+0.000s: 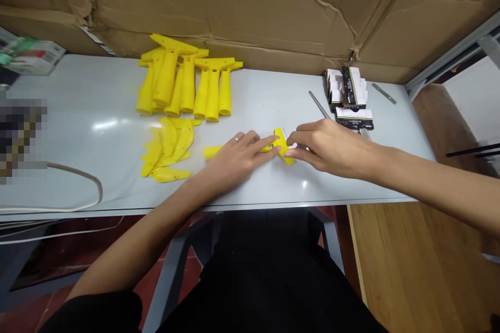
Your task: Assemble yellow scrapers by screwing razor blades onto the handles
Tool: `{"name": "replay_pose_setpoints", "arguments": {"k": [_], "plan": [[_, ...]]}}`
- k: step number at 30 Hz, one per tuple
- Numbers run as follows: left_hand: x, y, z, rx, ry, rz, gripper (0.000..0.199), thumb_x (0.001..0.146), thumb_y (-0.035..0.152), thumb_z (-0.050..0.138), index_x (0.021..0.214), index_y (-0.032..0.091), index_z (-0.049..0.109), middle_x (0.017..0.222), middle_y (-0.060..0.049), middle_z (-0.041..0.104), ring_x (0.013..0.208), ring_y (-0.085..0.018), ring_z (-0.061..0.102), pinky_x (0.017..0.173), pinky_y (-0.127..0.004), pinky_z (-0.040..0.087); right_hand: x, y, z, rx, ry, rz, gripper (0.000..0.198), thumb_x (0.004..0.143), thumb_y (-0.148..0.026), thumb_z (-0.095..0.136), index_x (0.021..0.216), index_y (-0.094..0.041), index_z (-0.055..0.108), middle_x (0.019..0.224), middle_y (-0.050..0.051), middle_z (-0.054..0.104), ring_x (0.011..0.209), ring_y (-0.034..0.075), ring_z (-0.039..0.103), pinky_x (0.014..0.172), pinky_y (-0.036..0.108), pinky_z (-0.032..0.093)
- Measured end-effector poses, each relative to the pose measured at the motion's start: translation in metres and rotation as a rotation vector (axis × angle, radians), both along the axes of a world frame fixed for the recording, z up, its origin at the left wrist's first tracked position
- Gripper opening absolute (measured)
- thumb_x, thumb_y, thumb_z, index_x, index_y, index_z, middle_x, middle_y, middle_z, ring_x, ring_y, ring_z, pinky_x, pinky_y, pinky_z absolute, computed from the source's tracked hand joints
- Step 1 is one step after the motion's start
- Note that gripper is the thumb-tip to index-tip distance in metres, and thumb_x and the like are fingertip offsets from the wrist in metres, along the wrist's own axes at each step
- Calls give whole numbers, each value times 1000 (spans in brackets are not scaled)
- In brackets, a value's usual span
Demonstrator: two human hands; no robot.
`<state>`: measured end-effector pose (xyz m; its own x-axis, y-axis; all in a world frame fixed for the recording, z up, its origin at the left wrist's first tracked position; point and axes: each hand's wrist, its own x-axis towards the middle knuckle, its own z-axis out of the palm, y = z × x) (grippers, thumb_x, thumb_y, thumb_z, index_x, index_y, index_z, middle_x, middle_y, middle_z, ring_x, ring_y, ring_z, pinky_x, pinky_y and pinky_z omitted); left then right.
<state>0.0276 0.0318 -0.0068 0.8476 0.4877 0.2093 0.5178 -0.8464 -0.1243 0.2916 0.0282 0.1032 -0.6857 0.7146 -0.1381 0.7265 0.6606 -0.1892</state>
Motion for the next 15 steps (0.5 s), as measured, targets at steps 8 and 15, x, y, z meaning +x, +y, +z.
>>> {"name": "replay_pose_setpoints", "arguments": {"k": [8,15], "plan": [[1,0,1,15,12,1,49,104,5,46,150,17,59,160,-14,56,117,-31,57,93,-47,53,-27,-2,16,20,-193,-99,38,105,-30,44,133,-17,66,99,9,75,64,12,54,65,25,27],[2,0,3,-1,46,8,49,106,6,43,152,17,57,161,-12,55,117,-31,57,95,-47,51,-27,-3,18,-1,-225,-138,37,102,-26,46,132,-16,65,108,12,72,70,13,55,66,26,29]]}}
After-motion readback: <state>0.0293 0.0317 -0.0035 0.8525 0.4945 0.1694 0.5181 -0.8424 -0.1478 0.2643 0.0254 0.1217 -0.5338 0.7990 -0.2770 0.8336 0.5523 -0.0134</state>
